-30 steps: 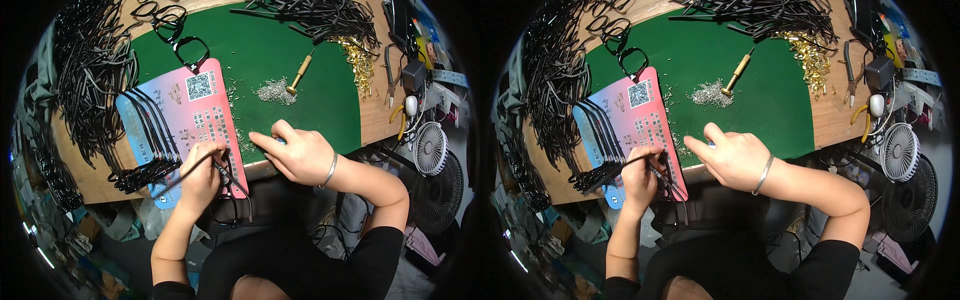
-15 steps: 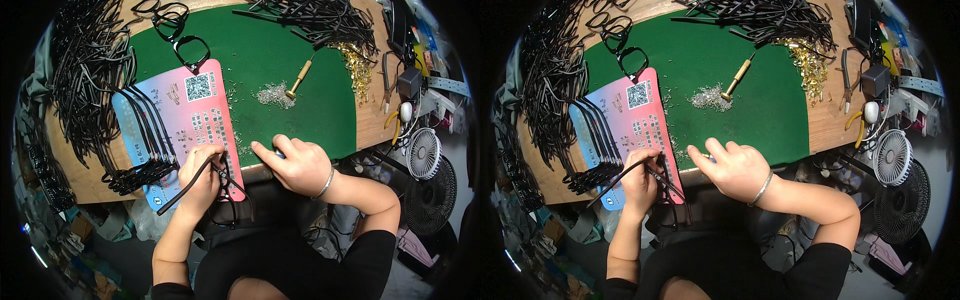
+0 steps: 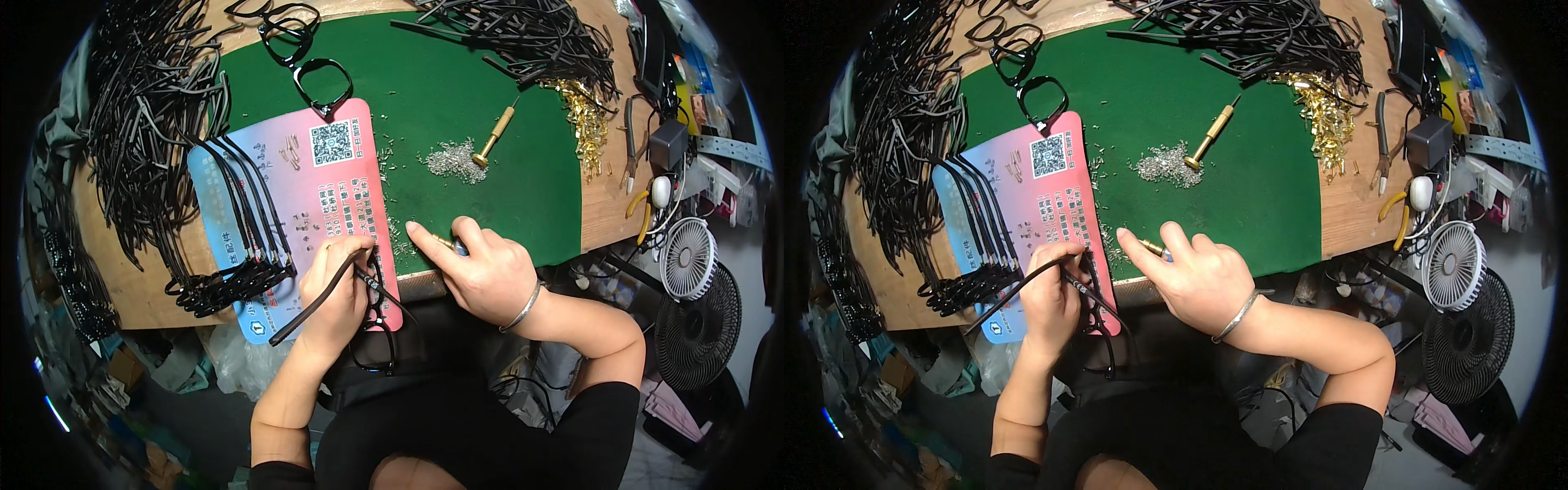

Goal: The person assembles eyeglasses by inserting small metal components into the frame arms and tightening them with a screwdriver. The person handles multiple glasses frames one at a time, placing completed units on the table.

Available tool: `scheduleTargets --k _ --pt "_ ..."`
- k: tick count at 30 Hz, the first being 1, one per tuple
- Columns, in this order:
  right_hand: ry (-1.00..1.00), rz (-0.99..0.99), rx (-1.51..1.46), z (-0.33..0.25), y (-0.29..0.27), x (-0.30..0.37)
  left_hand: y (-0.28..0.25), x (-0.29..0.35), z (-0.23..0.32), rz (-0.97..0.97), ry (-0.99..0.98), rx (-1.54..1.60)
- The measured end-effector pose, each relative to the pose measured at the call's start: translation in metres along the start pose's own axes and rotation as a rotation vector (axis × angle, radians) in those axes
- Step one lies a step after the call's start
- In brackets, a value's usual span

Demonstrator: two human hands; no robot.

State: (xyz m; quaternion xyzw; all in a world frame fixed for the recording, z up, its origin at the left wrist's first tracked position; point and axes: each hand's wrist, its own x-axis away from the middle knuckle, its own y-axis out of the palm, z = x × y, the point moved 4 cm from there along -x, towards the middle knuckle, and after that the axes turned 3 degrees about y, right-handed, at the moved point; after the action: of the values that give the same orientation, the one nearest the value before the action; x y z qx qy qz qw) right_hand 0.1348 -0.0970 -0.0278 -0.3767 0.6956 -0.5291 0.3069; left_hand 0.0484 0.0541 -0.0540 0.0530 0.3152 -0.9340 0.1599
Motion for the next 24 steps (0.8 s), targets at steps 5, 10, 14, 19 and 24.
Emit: scheduleTargets --k 5,10,14,19,24 --pt "-0.033 -0.02 -0.027 0.003 0.002 -0.004 -0.004 -0.006 0.002 -0.052 -0.047 0.022" --pt "-0.034 -0.226 -0.457 0.007 -0.005 -0.014 -0.009 -0.015 -0.011 -0.204 -0.297 0.184" --pt "-0.042 -0.304 -0.612 0.001 0.011 -0.022 -0.009 -0.017 -0.009 -0.232 -0.191 0.115" --pt "-0.024 -0.358 -0.63 0.0 0.01 -0.026 -0.008 -0.015 -0.006 -0.216 -0.223 0.142" --pt "-0.053 -0.36 -0.624 0.001 0.011 -0.027 -0.008 -0.014 -0.007 -0.19 -0.128 0.097"
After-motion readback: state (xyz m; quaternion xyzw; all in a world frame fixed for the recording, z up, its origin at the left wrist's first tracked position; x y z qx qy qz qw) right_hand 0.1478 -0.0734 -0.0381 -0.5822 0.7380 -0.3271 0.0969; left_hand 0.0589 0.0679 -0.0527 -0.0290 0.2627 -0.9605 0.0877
